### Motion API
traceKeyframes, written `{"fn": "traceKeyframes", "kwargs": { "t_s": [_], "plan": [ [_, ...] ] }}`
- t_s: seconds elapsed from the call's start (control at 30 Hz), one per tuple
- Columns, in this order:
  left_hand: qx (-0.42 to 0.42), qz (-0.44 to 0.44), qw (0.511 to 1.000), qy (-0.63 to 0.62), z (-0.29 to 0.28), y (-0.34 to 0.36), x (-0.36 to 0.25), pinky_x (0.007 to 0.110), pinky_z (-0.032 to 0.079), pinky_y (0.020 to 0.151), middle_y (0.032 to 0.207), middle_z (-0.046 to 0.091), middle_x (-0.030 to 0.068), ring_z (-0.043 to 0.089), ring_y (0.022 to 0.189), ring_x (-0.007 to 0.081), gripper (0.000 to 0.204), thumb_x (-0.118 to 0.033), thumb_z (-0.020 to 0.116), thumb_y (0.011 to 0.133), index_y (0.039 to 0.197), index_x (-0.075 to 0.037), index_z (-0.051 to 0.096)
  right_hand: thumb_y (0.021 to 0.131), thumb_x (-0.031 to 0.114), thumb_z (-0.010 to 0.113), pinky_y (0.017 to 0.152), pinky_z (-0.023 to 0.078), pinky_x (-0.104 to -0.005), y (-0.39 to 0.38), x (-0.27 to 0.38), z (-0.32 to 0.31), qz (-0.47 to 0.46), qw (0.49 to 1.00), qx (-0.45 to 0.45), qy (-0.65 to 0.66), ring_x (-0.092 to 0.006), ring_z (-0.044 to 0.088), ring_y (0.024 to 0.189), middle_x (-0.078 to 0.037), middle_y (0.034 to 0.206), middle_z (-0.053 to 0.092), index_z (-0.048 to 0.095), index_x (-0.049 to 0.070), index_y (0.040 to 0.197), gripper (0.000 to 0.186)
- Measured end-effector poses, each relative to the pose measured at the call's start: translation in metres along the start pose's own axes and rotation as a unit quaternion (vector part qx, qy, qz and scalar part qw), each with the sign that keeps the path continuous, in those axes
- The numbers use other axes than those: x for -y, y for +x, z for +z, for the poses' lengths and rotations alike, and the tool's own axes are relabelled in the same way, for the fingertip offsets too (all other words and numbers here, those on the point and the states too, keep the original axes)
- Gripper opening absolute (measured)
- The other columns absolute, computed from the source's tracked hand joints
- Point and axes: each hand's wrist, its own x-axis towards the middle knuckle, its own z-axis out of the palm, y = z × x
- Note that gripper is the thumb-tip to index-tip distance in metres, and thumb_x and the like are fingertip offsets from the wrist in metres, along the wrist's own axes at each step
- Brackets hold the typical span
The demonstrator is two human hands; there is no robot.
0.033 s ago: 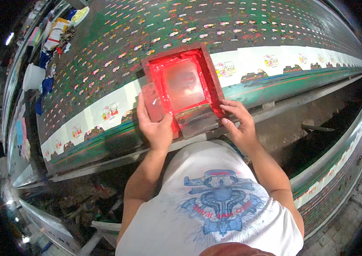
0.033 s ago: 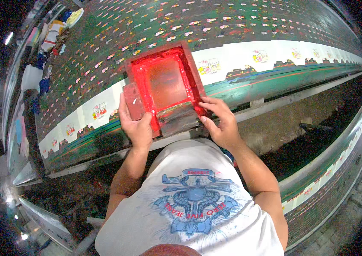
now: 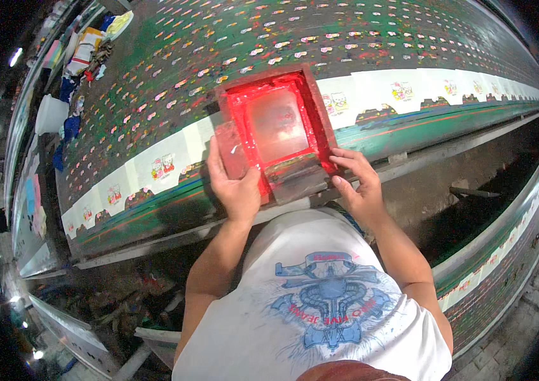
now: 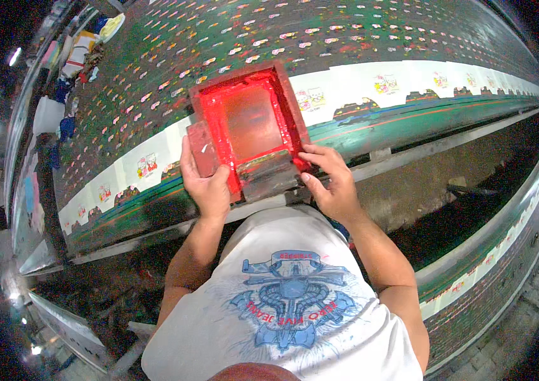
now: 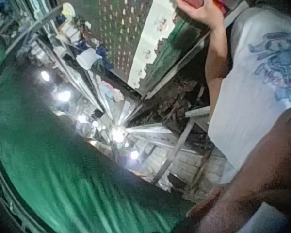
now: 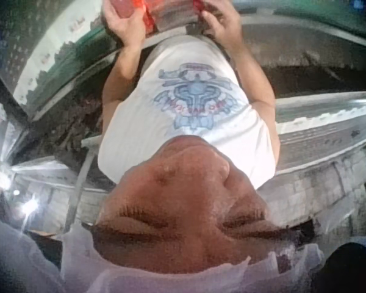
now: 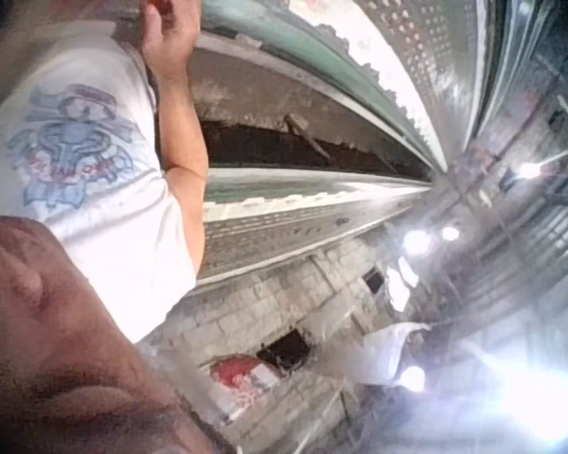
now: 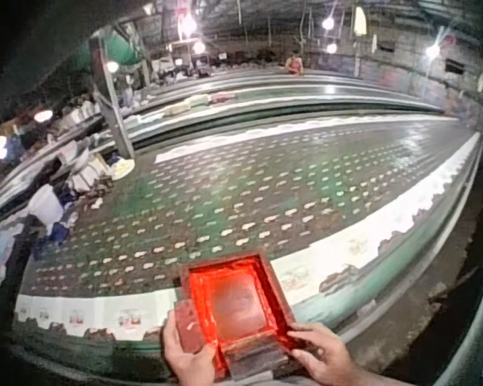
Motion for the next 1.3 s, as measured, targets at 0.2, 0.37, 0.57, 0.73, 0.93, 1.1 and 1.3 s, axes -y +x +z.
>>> {"fn": "traceKeyframes", "kwargs": {
  "t_s": [0.2, 0.37, 0.57, 0.73, 0.93, 1.1, 1.3],
  "plan": [
    [-0.007, -0.035, 0.999, 0.008, 0.09, -0.01, 0.03, 0.04, 0.039, 0.134, 0.172, 0.053, 0.0185, 0.051, 0.16, 0.0273, 0.097, 0.011, 0.076, 0.082, 0.173, 0.004, 0.043, 0.096, 0.007, 0.081, 0.124, 0.048, -0.0511, 0.011, -0.04, -0.077, -0.044, 0.998, -0.015, -0.045, -0.0402, 0.065, 0.144, -0.019, 0.148, 0.075, 0.079, 0.005, 0.138, 0.042],
    [0.0, -0.047, 0.998, -0.031, 0.122, -0.019, 0.042, 0.04, 0.037, 0.135, 0.172, 0.052, 0.0207, 0.049, 0.162, 0.0289, 0.098, 0.013, 0.073, 0.082, 0.174, 0.009, 0.039, 0.095, 0.006, 0.081, 0.125, 0.046, -0.0521, 0.011, -0.067, -0.118, -0.066, 0.996, 0.004, -0.051, -0.0409, 0.064, 0.145, -0.017, 0.147, 0.075, 0.078, 0.006, 0.138, 0.043],
    [0.017, -0.074, 0.996, -0.053, 0.133, -0.021, 0.028, 0.041, 0.038, 0.135, 0.172, 0.051, 0.0231, 0.049, 0.162, 0.0301, 0.099, 0.009, 0.07, 0.082, 0.174, 0.014, 0.034, 0.094, 0.006, 0.082, 0.123, 0.048, -0.0544, 0.012, -0.078, -0.134, -0.081, 0.996, 0.016, -0.044, -0.044, 0.064, 0.144, -0.018, 0.145, 0.074, 0.078, 0.006, 0.134, 0.04],
    [0.004, -0.073, 0.997, 0.012, 0.136, -0.023, 0.02, 0.041, 0.04, 0.134, 0.17, 0.053, 0.0236, 0.052, 0.159, 0.03, 0.099, 0.007, 0.069, 0.08, 0.173, 0.015, 0.035, 0.092, 0.011, 0.086, 0.116, 0.052, -0.0565, 0.029, -0.06, -0.133, -0.22, 0.963, 0.099, -0.117, -0.0441, 0.064, 0.142, -0.018, 0.144, 0.072, 0.078, 0.007, 0.134, 0.044],
    [0.001, -0.072, 0.997, 0.025, 0.136, -0.02, 0.026, 0.041, 0.039, 0.134, 0.17, 0.054, 0.024, 0.052, 0.159, 0.0299, 0.099, 0.007, 0.068, 0.079, 0.173, 0.015, 0.037, 0.094, 0.021, 0.079, 0.112, 0.053, -0.0543, 0.049, -0.04, -0.114, -0.273, 0.912, 0.205, -0.228, -0.0389, 0.067, 0.134, -0.018, 0.141, 0.072, 0.078, 0.006, 0.135, 0.043],
    [-0.014, -0.112, 0.994, -0.01, 0.138, -0.022, 0.027, 0.041, 0.04, 0.134, 0.175, 0.049, 0.0219, 0.05, 0.161, 0.0299, 0.101, 0.011, 0.07, 0.079, 0.174, 0.011, 0.037, 0.099, 0.019, 0.068, 0.106, 0.056, -0.0492, 0.071, -0.028, -0.116, -0.295, 0.87, 0.239, -0.315, -0.0343, 0.072, 0.124, -0.015, 0.124, 0.077, 0.078, 0.004, 0.133, 0.038],
    [-0.015, -0.098, 0.995, -0.027, 0.137, -0.025, 0.035, 0.041, 0.042, 0.133, 0.175, 0.05, 0.0204, 0.05, 0.161, 0.0285, 0.101, 0.012, 0.073, 0.081, 0.176, 0.006, 0.038, 0.094, 0.009, 0.071, 0.103, 0.058, -0.0489, 0.132, -0.017, -0.121, -0.251, 0.855, 0.315, -0.328, -0.0359, 0.077, 0.116, -0.016, 0.114, 0.079, 0.078, 0.004, 0.122, 0.03]
  ]
}}
